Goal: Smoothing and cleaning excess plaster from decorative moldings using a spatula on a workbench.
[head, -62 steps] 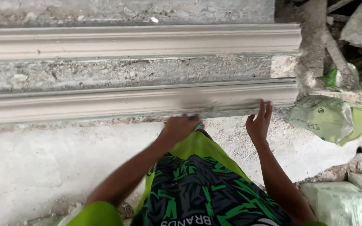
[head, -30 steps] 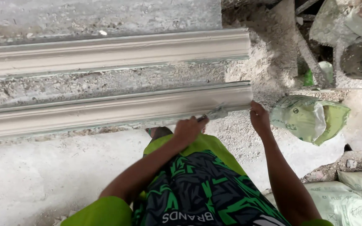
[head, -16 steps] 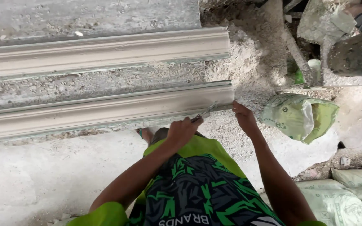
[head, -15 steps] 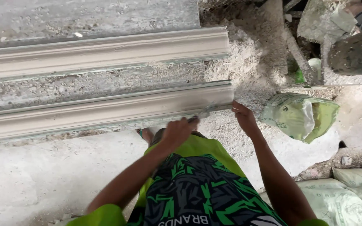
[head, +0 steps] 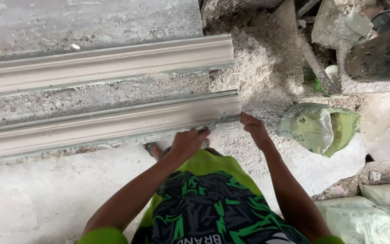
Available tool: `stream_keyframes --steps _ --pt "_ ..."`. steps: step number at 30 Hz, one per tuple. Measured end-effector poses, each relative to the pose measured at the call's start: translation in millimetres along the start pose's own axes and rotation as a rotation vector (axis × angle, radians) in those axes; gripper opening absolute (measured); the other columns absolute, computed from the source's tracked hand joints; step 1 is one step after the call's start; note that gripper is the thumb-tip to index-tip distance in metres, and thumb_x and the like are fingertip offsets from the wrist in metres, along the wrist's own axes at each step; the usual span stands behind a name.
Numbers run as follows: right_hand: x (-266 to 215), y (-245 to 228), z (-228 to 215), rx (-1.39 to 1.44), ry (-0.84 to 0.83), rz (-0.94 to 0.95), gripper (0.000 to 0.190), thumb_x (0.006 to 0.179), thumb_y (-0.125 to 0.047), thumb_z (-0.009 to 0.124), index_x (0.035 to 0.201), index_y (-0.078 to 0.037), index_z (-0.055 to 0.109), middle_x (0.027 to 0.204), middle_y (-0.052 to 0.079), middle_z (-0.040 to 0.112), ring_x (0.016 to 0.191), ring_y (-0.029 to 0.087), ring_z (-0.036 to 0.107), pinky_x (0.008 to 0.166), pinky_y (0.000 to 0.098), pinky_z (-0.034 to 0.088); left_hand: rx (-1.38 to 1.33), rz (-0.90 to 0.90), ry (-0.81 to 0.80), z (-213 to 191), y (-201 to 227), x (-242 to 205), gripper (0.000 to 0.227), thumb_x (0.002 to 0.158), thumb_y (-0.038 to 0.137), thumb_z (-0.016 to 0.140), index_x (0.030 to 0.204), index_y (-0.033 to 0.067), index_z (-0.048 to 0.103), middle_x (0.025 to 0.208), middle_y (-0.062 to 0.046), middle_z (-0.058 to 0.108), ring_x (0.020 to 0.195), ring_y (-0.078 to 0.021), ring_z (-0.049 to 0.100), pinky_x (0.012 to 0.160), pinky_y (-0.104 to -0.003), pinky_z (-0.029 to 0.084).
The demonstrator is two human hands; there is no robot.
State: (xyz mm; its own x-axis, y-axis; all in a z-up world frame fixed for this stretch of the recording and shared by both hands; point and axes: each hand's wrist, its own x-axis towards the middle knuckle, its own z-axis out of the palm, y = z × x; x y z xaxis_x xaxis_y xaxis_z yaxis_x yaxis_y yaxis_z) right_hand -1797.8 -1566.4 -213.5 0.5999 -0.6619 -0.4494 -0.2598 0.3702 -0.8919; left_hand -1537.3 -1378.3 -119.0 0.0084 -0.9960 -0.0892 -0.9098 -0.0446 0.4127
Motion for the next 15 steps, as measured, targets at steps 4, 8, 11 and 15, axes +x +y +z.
stream_keyframes --steps 4,8,11,15 --pt "-11 -2 5 0.072 0.056 0.09 0.062 0.086 -0.002 0.053 0.148 0.0 0.052 0.147 0.01 0.06 0.132 0.027 0.056 0.103 0.0375 0.047 0.002 0.048 0.0 57 35 32 0.035 0.101 0.017 0.058 0.133 0.0282 0.066 0.086 -0.014 0.068 0.064 -0.0281 0.071 0.048 -0.042 0.057" --pt "-11 19 -21 -0.138 0.249 0.142 0.067 0.095 -0.015 0.056 0.159 -0.007 0.037 0.148 0.013 0.055 0.129 0.024 0.055 0.097 0.037 0.049 -0.042 -0.004 0.004 26 12 -7 0.04 0.1 0.019 0.057 0.138 0.0318 0.061 0.087 -0.012 0.067 0.062 -0.0294 0.07 0.049 -0.045 0.056" --pt "-11 46 -39 -0.433 0.334 0.045 0.071 0.096 -0.016 0.057 0.161 -0.006 0.031 0.139 0.018 0.06 0.118 0.025 0.062 0.093 0.0372 0.052 0.059 -0.103 -0.023 -35 -16 -70 0.049 0.092 0.029 0.06 0.14 0.037 0.057 0.094 -0.007 0.066 0.057 -0.0299 0.068 0.048 -0.05 0.055" --pt "-13 28 -38 -0.691 0.585 -0.038 0.044 0.097 -0.03 0.071 0.133 -0.006 0.066 0.095 0.017 0.078 0.089 0.027 0.075 0.081 0.039 0.055 0.02 -0.299 0.001 -54 -37 -143 0.055 0.098 0.026 0.056 0.151 0.036 0.049 0.1 -0.008 0.067 0.077 -0.0313 0.072 0.052 -0.046 0.059"
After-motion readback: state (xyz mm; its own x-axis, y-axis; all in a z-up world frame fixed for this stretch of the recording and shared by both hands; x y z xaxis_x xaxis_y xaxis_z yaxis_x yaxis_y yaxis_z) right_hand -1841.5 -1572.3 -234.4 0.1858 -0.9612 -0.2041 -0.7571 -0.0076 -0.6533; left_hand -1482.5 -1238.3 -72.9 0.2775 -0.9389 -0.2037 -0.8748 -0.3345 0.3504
